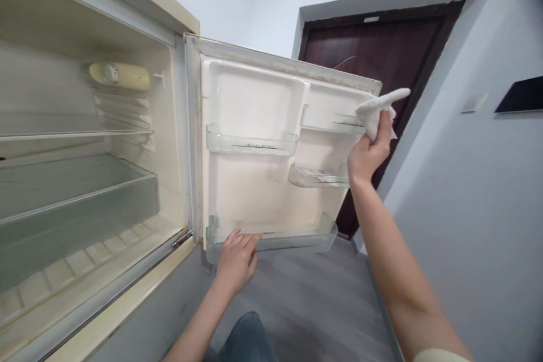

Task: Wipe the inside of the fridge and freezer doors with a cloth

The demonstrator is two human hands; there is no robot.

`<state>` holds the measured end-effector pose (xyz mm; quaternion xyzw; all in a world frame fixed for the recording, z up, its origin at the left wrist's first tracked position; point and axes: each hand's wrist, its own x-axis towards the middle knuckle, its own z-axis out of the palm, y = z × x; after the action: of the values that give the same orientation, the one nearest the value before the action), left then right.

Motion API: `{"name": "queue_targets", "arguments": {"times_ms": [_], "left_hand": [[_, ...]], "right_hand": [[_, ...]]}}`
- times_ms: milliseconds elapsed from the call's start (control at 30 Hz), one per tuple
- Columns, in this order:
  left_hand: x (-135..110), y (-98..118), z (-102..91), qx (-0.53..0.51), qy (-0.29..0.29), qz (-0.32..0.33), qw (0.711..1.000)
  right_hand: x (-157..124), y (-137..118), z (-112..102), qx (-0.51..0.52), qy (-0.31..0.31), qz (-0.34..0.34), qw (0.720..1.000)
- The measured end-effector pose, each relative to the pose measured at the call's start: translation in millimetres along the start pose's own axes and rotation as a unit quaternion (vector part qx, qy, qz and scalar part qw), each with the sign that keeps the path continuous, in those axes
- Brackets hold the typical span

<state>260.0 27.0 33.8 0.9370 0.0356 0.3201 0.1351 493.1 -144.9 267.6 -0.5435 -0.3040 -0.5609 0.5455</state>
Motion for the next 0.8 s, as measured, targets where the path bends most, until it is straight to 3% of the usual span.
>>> {"name": "queue_targets", "arguments": {"times_ms": [233, 367, 500, 667, 800], "left_hand": [[0.5, -2.0, 2.2, 0.009, -0.007, -0.004, 1.000], [0.0, -4.0, 3.2, 0.014, -0.010, -0.008, 1.000], [-1.1, -4.7, 3.8, 0.020, -0.007, -0.003, 1.000], [-1.1, -5.8, 5.7, 0.022, 0.000, 0.001, 1.000], [-2.0, -6.8, 6.5, 0.019, 0.005, 0.003, 1.000]], "right_hand": [[-33.2, -40.9, 25.8, -0.116, -0.063, -0.143, 0.981], [-37.5, -27.9, 26.4, -0.140, -0.101, -0.287, 0.942], [-27.1, -1.8, 4.3, -0.168, -0.231, -0.396, 0.873], [-5.0, 12.2, -19.6, -0.241, -0.386, -0.402, 0.795], [6.6, 15.2, -16.6, -0.288, -0.445, -0.369, 0.764]]}}
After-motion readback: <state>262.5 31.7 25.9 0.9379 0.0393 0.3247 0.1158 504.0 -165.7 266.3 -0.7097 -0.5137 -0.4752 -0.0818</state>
